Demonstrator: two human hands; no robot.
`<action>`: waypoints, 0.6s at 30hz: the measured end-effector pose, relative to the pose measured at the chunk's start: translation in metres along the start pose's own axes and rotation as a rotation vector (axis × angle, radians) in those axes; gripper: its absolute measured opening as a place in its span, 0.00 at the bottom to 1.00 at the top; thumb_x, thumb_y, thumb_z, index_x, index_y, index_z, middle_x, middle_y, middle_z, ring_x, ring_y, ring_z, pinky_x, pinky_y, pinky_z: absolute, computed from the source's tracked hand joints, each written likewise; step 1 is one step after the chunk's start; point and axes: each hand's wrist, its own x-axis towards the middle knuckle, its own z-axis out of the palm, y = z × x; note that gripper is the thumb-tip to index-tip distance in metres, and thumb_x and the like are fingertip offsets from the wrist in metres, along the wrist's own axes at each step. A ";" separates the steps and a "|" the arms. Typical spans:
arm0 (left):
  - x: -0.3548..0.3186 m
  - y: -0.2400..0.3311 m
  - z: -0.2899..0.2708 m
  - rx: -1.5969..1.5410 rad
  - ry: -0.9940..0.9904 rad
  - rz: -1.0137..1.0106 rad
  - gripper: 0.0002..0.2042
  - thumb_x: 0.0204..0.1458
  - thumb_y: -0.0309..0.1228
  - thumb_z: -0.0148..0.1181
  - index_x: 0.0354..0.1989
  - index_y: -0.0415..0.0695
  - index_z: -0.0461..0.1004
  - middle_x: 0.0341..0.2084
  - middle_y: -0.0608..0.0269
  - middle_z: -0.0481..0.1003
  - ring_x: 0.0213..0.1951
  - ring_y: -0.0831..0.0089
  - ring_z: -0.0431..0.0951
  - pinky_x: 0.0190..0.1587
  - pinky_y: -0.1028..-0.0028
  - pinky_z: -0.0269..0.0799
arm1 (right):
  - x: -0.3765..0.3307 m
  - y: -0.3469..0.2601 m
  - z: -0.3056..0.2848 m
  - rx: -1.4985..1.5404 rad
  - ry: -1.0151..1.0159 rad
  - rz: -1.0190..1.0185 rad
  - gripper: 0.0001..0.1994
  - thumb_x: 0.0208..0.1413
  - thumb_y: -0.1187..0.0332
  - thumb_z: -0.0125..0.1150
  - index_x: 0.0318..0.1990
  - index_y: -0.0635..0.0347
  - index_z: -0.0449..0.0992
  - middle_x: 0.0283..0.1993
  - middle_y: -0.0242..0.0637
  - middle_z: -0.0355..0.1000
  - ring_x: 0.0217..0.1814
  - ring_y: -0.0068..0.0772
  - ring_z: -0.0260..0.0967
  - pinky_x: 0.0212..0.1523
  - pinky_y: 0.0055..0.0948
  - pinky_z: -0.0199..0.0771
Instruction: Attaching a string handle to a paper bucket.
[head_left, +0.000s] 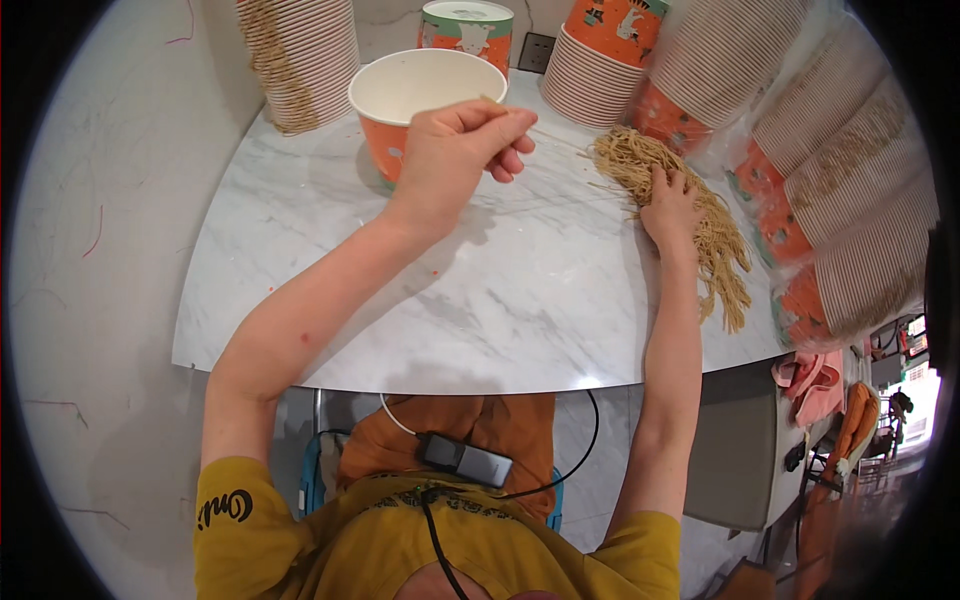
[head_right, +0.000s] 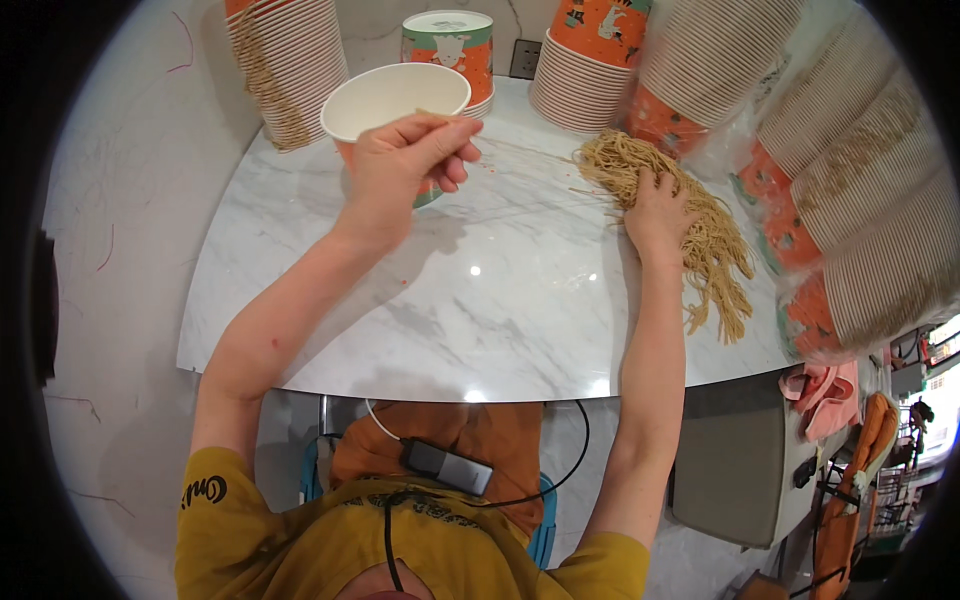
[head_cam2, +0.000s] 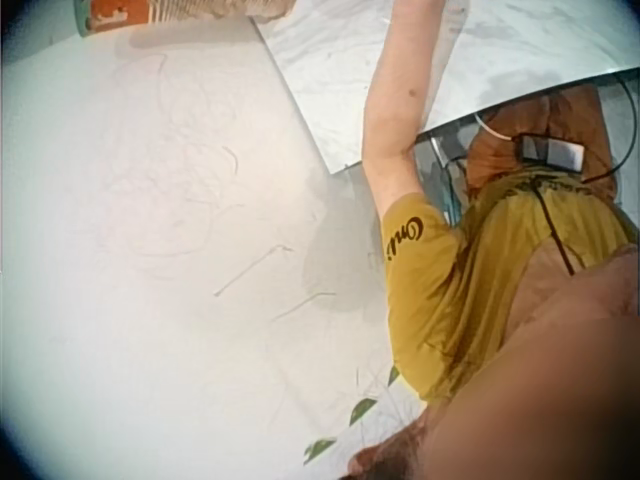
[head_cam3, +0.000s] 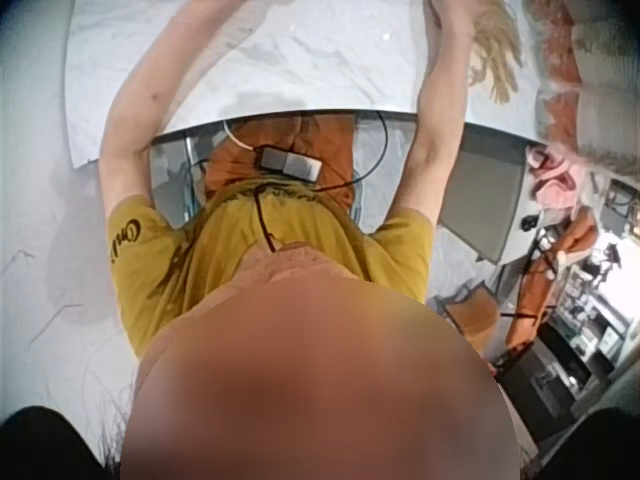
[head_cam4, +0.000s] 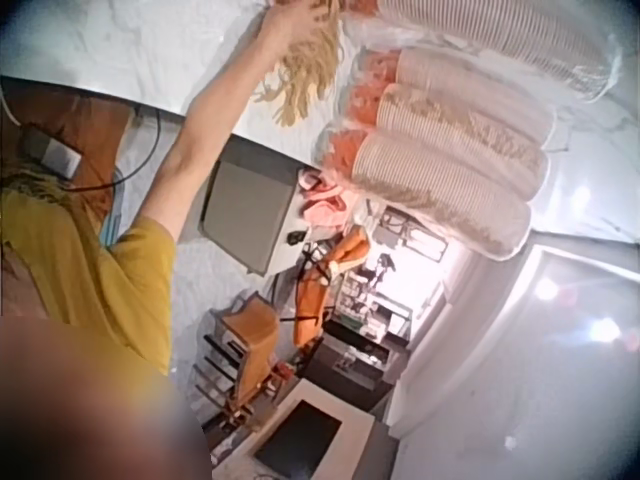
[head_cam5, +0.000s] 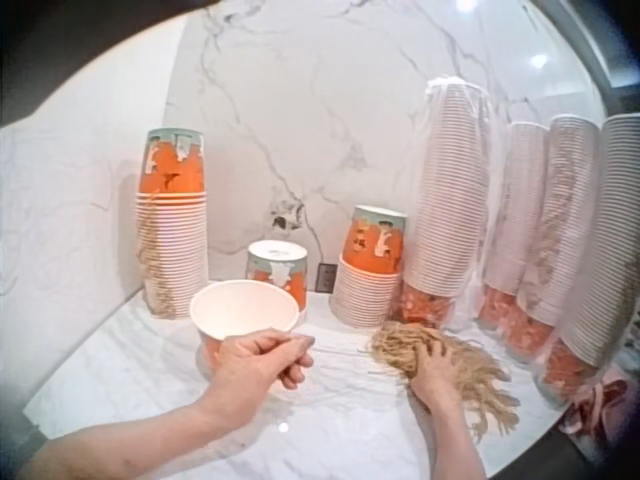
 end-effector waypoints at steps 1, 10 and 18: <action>-0.002 0.011 0.001 0.009 0.035 -0.008 0.10 0.58 0.32 0.64 0.34 0.36 0.81 0.26 0.64 0.79 0.25 0.83 0.75 0.27 0.81 0.72 | 0.002 0.005 0.003 0.001 0.000 -0.001 0.27 0.55 0.69 0.57 0.64 0.45 0.65 0.65 0.40 0.61 0.69 0.56 0.56 0.62 0.75 0.53; 0.003 0.074 -0.041 -0.060 0.165 0.296 0.11 0.61 0.27 0.57 0.46 0.34 0.80 0.28 0.66 0.79 0.25 0.85 0.71 0.29 0.84 0.65 | 0.017 0.044 0.015 -0.071 0.031 0.245 0.28 0.53 0.66 0.63 0.63 0.48 0.65 0.67 0.41 0.59 0.72 0.57 0.52 0.64 0.74 0.52; -0.047 0.068 -0.029 0.373 -0.263 -0.155 0.06 0.56 0.28 0.63 0.34 0.38 0.83 0.21 0.68 0.77 0.21 0.84 0.71 0.23 0.82 0.65 | 0.000 0.000 -0.011 -0.035 0.238 0.021 0.20 0.48 0.69 0.60 0.52 0.59 0.74 0.58 0.48 0.65 0.62 0.59 0.60 0.60 0.66 0.55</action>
